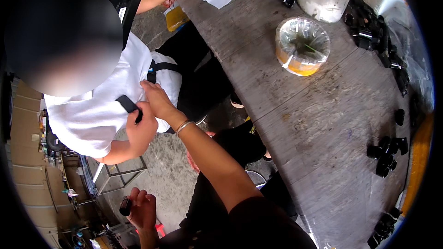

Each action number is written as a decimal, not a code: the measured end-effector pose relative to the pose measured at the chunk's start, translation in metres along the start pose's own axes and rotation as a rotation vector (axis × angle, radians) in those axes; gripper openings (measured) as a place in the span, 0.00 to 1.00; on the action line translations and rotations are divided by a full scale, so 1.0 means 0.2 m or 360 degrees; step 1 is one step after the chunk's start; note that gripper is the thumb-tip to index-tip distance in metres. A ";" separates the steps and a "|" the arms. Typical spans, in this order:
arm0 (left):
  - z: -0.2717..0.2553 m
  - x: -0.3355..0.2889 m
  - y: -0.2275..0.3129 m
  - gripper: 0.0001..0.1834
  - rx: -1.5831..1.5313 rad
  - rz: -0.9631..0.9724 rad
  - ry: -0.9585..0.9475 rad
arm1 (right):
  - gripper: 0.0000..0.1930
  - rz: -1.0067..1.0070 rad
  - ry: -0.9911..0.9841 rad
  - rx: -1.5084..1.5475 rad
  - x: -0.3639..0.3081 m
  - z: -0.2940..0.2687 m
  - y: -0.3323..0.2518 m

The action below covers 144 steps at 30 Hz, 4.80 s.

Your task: The person assembles small black plastic or metal components by hand and wipes them with a white cloth. The person uses a thin green wire tool to apply a substance to the parts before joining them together.

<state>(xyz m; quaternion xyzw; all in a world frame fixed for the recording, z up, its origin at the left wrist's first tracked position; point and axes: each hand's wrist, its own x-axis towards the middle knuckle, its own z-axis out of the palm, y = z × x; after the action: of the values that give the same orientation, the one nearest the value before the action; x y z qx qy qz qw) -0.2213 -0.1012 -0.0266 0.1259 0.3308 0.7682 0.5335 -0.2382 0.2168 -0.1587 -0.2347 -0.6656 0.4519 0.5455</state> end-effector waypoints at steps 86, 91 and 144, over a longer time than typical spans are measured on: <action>0.54 0.04 -0.77 0.14 -0.0427 -0.1298 -0.1229 | 0.14 0.0574 -0.0413 -0.1448 -1.68 -1.19 -1.60; 0.57 -0.05 -0.82 0.19 -0.0573 -0.1381 -0.1327 | 0.12 0.0583 0.0145 -0.1439 -1.90 -1.18 -1.99; 0.99 0.02 -1.46 0.11 -0.0665 -0.1510 -0.1486 | 0.12 0.0957 0.0857 -0.2155 -2.04 -1.53 -1.90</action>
<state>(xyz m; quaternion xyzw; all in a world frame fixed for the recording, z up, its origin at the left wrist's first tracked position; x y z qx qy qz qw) 0.0996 0.0382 -0.0667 0.1795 -0.0685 0.3652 0.9109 0.2378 -0.1893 -0.0447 -0.7873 -0.5490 0.0039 0.2807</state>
